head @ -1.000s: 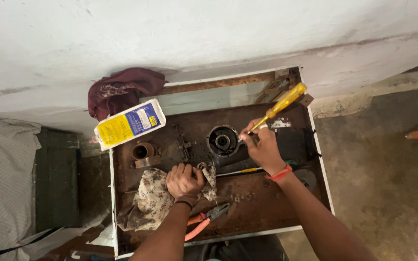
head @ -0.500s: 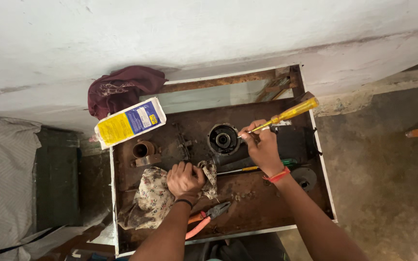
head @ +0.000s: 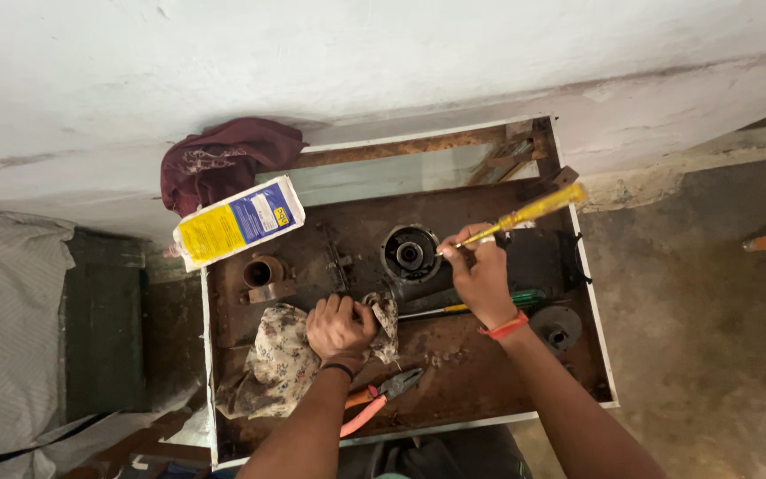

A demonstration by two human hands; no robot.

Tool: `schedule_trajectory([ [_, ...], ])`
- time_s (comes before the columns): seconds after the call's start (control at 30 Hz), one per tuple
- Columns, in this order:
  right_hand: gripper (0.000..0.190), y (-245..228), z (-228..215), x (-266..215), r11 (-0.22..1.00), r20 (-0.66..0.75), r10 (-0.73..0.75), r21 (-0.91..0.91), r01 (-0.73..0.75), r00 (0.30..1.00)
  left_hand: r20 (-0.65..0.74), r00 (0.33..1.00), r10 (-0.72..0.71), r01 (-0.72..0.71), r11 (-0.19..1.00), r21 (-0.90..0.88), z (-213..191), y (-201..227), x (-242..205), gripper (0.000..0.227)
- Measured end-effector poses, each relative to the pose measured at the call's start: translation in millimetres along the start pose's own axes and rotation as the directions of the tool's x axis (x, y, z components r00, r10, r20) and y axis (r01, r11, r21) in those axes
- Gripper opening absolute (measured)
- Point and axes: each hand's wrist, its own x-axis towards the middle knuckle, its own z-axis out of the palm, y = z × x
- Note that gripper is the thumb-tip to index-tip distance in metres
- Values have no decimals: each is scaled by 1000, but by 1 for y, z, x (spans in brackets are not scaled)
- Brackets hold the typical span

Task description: The person uses a yellow-handled screwdriver to scrape and clean the interior of a cylindrical mechanical part on a workbench. They repeatedly wipe the tool and the part with a cloth while working.

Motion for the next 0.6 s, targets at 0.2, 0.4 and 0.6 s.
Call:
schedule_trajectory([
  [0.2, 25, -3, 3, 2, 999, -26, 5, 46, -4, 1000, 5, 1000, -7, 7, 1000, 0, 0, -1, 5, 19],
  [0.4, 26, -9, 0, -9, 999, -37, -27, -38, 26, 999, 30, 1000, -10, 10, 1000, 3, 4, -3, 3, 20],
  [0.6, 26, -10, 3, -18, 999, -40, -5, -34, 4, 999, -8, 1000, 20, -20, 1000, -12, 4, -4, 0, 20],
])
